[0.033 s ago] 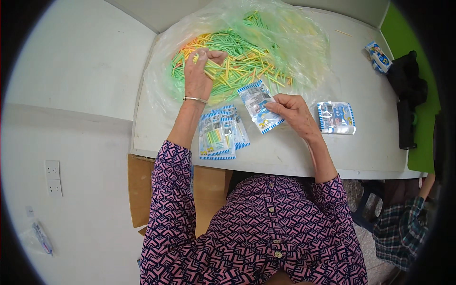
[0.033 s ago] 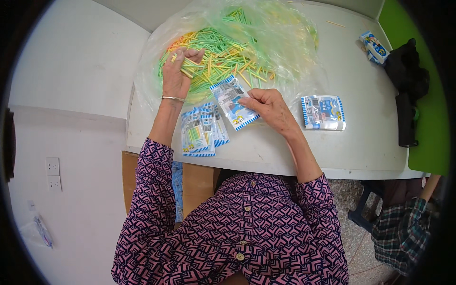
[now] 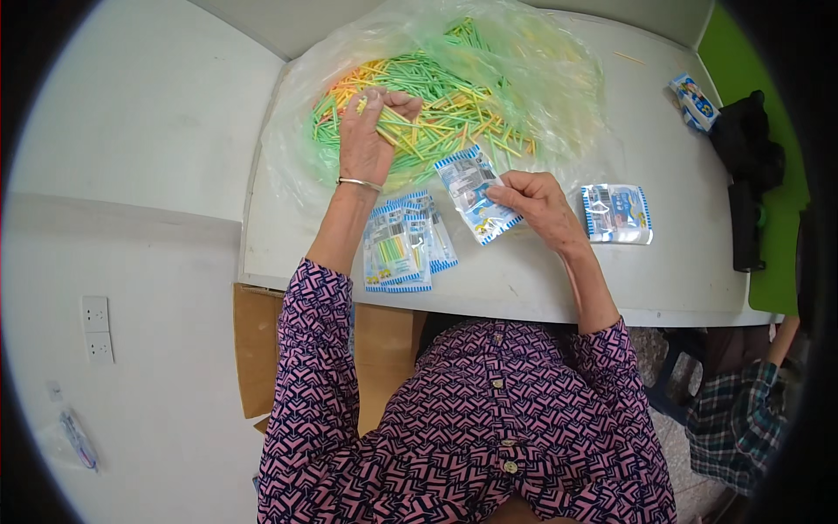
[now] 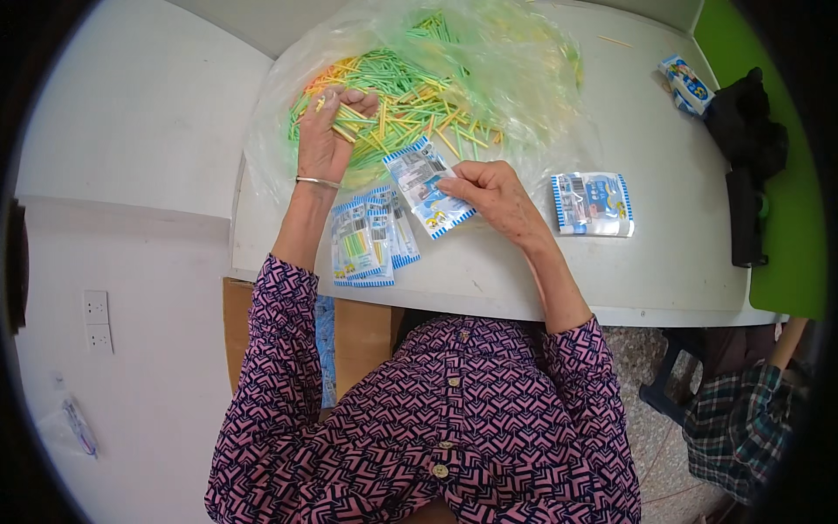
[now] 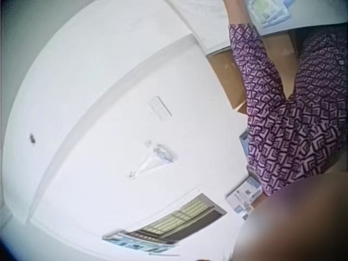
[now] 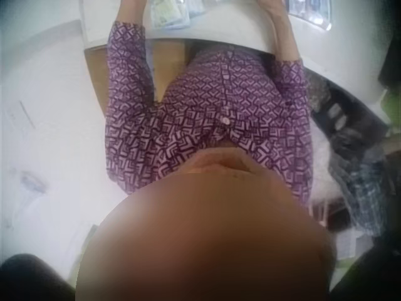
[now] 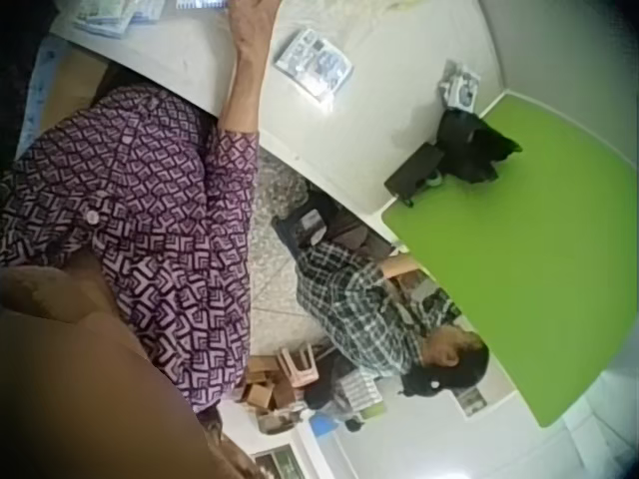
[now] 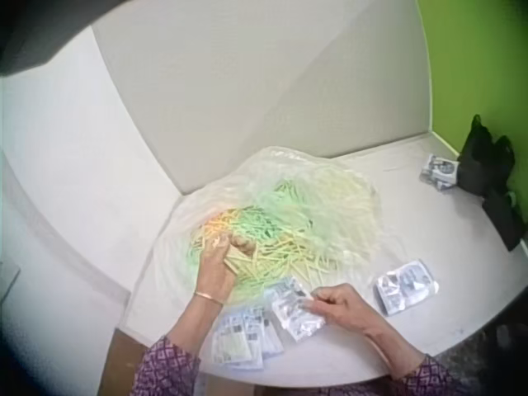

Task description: Packing bundles of colorful plastic straws into small plastic bags and placing them into a box.

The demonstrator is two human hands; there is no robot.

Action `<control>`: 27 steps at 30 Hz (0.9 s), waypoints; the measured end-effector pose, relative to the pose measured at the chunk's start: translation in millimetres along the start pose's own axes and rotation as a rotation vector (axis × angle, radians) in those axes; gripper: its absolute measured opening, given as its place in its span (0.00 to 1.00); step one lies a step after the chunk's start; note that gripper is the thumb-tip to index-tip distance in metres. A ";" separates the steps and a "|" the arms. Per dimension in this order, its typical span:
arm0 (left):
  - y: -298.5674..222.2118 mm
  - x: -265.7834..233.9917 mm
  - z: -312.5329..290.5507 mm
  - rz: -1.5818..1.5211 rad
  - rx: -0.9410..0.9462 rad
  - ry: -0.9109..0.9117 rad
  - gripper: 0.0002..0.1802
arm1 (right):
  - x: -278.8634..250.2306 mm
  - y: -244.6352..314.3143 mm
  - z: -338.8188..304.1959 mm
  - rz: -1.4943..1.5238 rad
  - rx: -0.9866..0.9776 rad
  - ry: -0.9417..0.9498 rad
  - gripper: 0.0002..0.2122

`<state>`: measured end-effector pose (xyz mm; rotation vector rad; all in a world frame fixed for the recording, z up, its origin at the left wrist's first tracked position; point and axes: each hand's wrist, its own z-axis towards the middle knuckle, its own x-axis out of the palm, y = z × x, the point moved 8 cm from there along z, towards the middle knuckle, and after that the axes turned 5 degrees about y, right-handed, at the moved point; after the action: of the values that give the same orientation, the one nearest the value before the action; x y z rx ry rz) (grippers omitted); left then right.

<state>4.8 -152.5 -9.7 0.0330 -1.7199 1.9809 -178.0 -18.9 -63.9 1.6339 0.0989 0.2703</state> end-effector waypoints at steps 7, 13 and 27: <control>-12.4 72.1 -21.6 -0.197 -0.106 0.244 0.08 | 1.5 -5.4 -1.2 0.107 -0.017 0.149 0.10; -27.6 95.3 -38.9 0.155 -0.062 0.281 0.14 | 1.2 -7.1 -4.1 0.061 0.036 0.178 0.10; -17.8 101.1 -60.6 0.203 0.038 0.213 0.15 | 4.5 -12.9 -5.7 0.080 0.068 0.231 0.09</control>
<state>-57.5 -58.7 29.3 -0.3406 -1.6007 2.0758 -173.7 -11.2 -75.8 1.6712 0.2211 0.5217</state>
